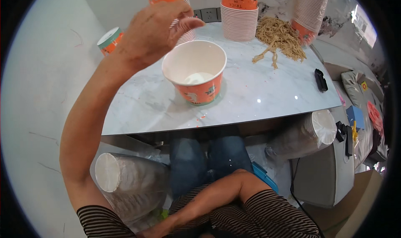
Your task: Attaching string handles to decorative paper buckets at a workstation.
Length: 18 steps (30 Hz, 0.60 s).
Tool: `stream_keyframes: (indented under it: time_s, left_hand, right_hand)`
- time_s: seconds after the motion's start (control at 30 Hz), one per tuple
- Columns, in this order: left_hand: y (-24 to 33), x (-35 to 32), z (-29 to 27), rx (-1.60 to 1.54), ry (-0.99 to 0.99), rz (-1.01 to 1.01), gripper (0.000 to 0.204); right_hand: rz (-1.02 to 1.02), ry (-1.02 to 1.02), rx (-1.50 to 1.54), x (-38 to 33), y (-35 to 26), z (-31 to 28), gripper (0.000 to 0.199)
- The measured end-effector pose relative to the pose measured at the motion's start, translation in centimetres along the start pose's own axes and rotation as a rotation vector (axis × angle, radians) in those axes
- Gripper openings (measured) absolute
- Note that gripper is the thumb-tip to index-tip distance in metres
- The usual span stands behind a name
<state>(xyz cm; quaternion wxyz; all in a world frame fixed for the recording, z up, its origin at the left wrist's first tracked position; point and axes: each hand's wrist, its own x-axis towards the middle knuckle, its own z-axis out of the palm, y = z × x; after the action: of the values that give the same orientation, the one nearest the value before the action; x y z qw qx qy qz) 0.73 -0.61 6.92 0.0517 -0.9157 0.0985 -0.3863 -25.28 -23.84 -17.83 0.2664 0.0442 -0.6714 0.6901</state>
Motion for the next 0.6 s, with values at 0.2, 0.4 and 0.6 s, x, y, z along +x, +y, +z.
stream_keyframes:
  time_s: [0.2,0.4,0.6]
  left_hand:
    - [0.0,-1.0,1.3,0.028,-0.224,-0.115,0.022]
    - [1.0,-1.7,2.7,-0.006,-0.311,-0.132,0.019]
    - [2.5,-3.8,4.3,-0.398,-0.396,-0.347,0.031]
  right_hand:
    - [-0.101,0.055,-0.163,-0.4,3.6,0.2,0.060]
    - [-0.205,0.106,-0.335,1.0,9.0,1.7,0.057]
    - [-0.308,0.148,-0.514,1.8,13.3,1.9,0.054]
